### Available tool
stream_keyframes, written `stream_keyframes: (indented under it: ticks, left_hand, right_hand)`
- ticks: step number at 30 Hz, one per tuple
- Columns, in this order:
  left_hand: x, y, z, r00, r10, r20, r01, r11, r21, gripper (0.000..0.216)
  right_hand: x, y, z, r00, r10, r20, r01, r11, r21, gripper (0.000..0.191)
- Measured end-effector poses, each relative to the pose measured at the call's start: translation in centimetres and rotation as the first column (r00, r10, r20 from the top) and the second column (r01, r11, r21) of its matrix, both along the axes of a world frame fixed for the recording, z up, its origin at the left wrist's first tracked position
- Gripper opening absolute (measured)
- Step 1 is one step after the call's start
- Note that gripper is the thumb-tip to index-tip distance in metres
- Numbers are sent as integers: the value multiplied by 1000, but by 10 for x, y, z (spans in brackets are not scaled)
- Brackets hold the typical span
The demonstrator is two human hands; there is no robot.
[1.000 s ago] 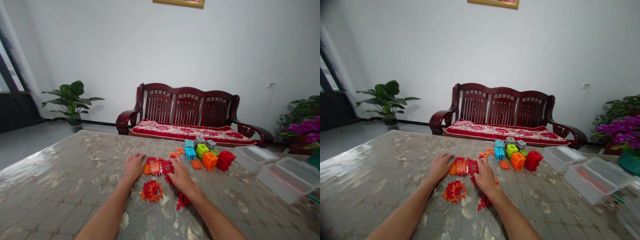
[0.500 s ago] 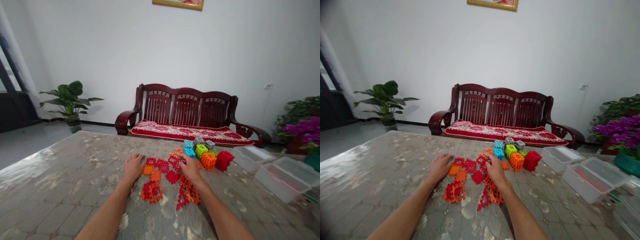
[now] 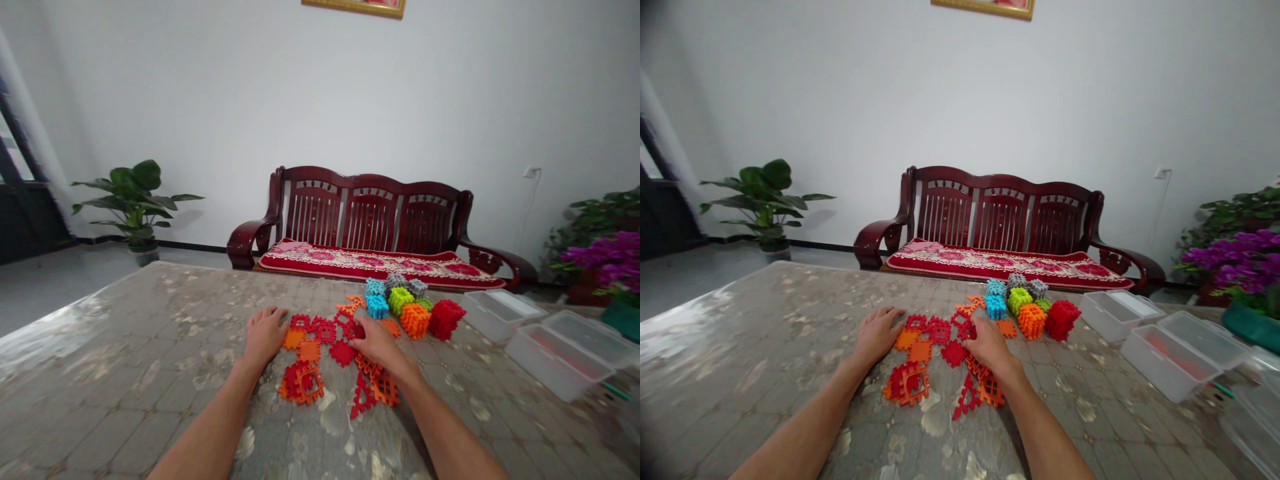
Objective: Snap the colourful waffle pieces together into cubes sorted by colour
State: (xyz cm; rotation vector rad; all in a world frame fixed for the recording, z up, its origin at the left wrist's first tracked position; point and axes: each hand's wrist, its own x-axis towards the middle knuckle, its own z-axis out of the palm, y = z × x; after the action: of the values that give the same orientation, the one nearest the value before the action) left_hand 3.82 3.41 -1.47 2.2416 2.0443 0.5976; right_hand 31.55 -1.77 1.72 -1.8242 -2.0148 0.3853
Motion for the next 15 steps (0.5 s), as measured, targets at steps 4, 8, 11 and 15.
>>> stream_keyframes:
  ticks: [4,8,11,15]
  left_hand:
    - [0,0,-1,1000,4,6,-4,1000,-2,37]
    - [0,1,-2,1000,8,18,-8,1000,-3,36]
    - [0,1,-2,1000,10,21,-10,1000,-1,36]
    - [1,0,-1,1000,13,17,-13,1000,3,37]
  right_hand:
    - [-2,-2,0,996,-39,85,39,999,3,45]
    - [-6,-3,-4,984,-75,164,68,997,44,46]
    - [-12,-5,-3,967,-86,239,69,995,78,42]
    - [-18,-8,1,955,-102,280,80,993,87,34]
